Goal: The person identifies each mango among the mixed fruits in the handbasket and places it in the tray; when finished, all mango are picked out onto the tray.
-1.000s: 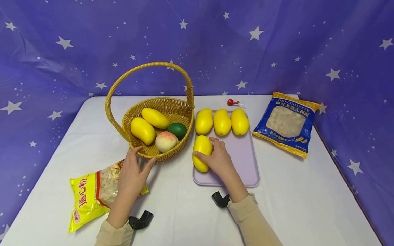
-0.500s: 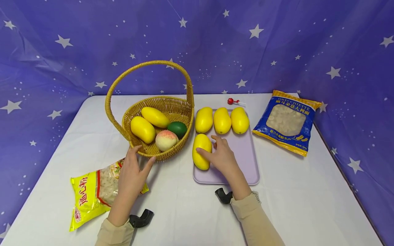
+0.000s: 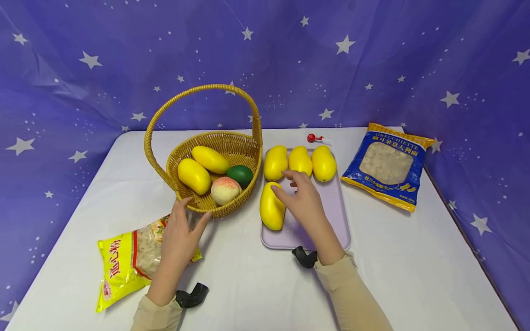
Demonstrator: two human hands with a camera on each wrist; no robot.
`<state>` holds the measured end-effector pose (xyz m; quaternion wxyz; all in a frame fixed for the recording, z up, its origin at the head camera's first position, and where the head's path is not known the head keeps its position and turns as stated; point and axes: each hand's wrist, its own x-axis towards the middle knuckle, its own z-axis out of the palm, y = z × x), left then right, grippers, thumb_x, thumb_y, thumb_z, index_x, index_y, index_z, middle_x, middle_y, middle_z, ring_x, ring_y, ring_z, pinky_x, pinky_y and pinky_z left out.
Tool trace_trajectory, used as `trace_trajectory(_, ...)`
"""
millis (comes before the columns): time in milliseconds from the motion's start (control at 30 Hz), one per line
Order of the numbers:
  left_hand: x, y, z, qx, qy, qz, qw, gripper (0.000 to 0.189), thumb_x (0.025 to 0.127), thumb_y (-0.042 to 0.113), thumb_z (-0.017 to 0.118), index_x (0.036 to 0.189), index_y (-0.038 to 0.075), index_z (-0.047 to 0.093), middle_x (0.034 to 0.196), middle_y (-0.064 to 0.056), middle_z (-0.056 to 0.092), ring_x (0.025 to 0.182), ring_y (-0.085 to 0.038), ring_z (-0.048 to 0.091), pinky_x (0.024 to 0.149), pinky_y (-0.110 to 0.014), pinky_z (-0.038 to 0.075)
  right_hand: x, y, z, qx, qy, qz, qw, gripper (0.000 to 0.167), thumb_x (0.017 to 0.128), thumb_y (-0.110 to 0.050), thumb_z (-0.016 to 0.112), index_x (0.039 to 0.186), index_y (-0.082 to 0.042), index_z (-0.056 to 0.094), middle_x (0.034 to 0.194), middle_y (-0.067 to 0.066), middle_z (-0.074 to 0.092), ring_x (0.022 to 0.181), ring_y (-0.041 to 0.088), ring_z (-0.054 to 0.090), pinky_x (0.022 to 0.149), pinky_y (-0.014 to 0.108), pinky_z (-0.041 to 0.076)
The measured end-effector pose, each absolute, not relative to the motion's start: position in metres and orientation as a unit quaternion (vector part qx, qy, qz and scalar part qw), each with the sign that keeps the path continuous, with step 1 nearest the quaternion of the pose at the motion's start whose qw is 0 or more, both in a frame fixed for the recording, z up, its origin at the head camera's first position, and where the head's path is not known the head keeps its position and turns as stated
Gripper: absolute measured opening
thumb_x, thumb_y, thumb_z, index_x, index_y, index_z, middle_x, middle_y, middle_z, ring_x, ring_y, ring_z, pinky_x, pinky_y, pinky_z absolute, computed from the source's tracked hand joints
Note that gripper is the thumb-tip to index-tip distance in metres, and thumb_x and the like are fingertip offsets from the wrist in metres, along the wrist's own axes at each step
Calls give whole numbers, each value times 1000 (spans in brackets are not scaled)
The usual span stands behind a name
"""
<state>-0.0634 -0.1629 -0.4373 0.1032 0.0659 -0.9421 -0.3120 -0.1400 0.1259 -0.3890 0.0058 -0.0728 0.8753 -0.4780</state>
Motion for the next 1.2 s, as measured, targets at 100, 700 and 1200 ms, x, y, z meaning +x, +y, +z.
trace_trajectory(100, -63, -163, -438, 69, -943, -310, 99, 78, 90, 66, 49, 142, 10, 34, 148, -20, 31, 130, -38, 38, 103, -55, 33, -150, 118, -374, -106, 875, -472, 14, 57, 88, -37, 71, 136, -13, 53, 127, 12, 54, 109, 30, 54, 92, 45, 47)
trace_trajectory(700, -62, -163, -438, 73, -943, -312, 92, 79, 90, 68, 47, 143, 11, 33, 153, -22, 26, 136, -38, 31, 107, -55, 29, -223, 9, -351, -245, 907, -325, 108, 67, 86, -44, 71, 143, -17, 48, 142, 5, 48, 128, 24, 46, 101, 43, 40)
trace_trajectory(1200, -63, -163, -438, 70, -943, -310, 100, 80, 89, 68, 47, 143, 10, 34, 151, -21, 29, 133, -38, 35, 105, -55, 32, -249, -21, -382, -251, 922, -278, 99, 64, 87, -38, 70, 142, -16, 47, 143, 8, 47, 127, 26, 47, 103, 42, 40)
